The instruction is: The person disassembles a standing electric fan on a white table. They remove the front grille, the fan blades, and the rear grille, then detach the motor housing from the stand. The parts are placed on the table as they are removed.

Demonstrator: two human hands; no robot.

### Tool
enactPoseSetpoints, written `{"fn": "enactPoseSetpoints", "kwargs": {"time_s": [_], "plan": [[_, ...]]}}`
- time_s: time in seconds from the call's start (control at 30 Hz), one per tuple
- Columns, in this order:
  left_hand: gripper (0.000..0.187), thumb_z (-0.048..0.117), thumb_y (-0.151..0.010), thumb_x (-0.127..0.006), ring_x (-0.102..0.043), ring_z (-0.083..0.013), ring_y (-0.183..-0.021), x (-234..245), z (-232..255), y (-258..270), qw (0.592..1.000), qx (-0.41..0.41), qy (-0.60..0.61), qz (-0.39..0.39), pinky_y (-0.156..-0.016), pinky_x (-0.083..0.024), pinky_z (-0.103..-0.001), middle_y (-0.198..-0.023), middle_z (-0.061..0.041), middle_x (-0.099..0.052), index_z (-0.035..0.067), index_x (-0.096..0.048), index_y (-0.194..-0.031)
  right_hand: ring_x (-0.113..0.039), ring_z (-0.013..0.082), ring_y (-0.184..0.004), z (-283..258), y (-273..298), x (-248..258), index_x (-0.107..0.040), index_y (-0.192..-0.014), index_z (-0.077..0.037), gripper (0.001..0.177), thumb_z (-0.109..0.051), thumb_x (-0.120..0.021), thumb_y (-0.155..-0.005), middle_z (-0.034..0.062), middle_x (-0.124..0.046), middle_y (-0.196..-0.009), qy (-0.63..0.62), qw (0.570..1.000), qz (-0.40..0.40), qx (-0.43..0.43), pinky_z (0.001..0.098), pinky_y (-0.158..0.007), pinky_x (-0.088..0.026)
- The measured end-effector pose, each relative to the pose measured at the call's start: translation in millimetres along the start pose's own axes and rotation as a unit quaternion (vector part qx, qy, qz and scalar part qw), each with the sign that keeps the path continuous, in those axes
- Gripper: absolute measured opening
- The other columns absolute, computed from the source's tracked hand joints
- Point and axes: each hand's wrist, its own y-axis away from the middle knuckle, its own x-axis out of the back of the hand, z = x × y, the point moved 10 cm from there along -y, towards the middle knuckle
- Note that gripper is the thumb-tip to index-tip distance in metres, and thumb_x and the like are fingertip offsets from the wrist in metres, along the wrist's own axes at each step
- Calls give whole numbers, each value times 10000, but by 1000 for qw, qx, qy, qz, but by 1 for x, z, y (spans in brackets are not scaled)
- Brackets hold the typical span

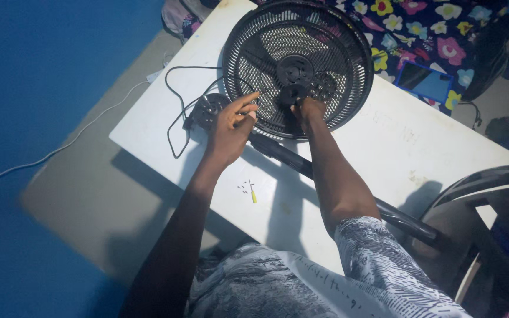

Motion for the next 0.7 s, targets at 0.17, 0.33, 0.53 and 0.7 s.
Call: {"fn": "enactPoseSetpoints", "kwargs": {"time_s": [0.17, 0.33, 0.53, 0.7], "plan": [[403, 83, -815, -518, -555, -107, -825, -5, 2, -2, 1000, -26, 8, -3, -697, -446, -225, -1085, -99, -592, 120, -481, -1214, -544, 177, -653, 4, -1, 5, -550, -866, 41, 132, -63, -575, -787, 107, -545, -771, -40, 999, -18, 0, 248, -508, -523], [410, 86, -808, -511, -539, -107, -793, -9, -3, -2, 1000, -18, 16, -6, -675, -439, -227, -1079, -92, -598, 122, -491, -1216, -587, 186, -702, 3, 0, 10, -568, -842, 67, 123, -25, -523, -773, 133, -590, -828, -34, 998, -47, -9, 237, -547, -522], [383, 87, -827, -527, -539, -97, -837, -12, 0, -3, 999, -51, 1, -6, -723, -441, -226, -1054, -89, -599, 113, -503, -1208, -576, 226, -750, 6, -8, 19, -536, -893, 92, 143, 22, -471, -786, 169, -557, -865, -48, 997, -61, -21, 264, -592, -536], [381, 70, -830, -528, -515, -114, -799, -11, 4, -4, 998, -62, 13, -4, -700, -449, -226, -1025, -98, -596, 102, -504, -1209, -584, 215, -819, -8, 5, 11, -516, -963, 99, 206, -4, -405, -824, 176, -531, -937, -91, 987, -134, -22, 267, -650, -548]]}}
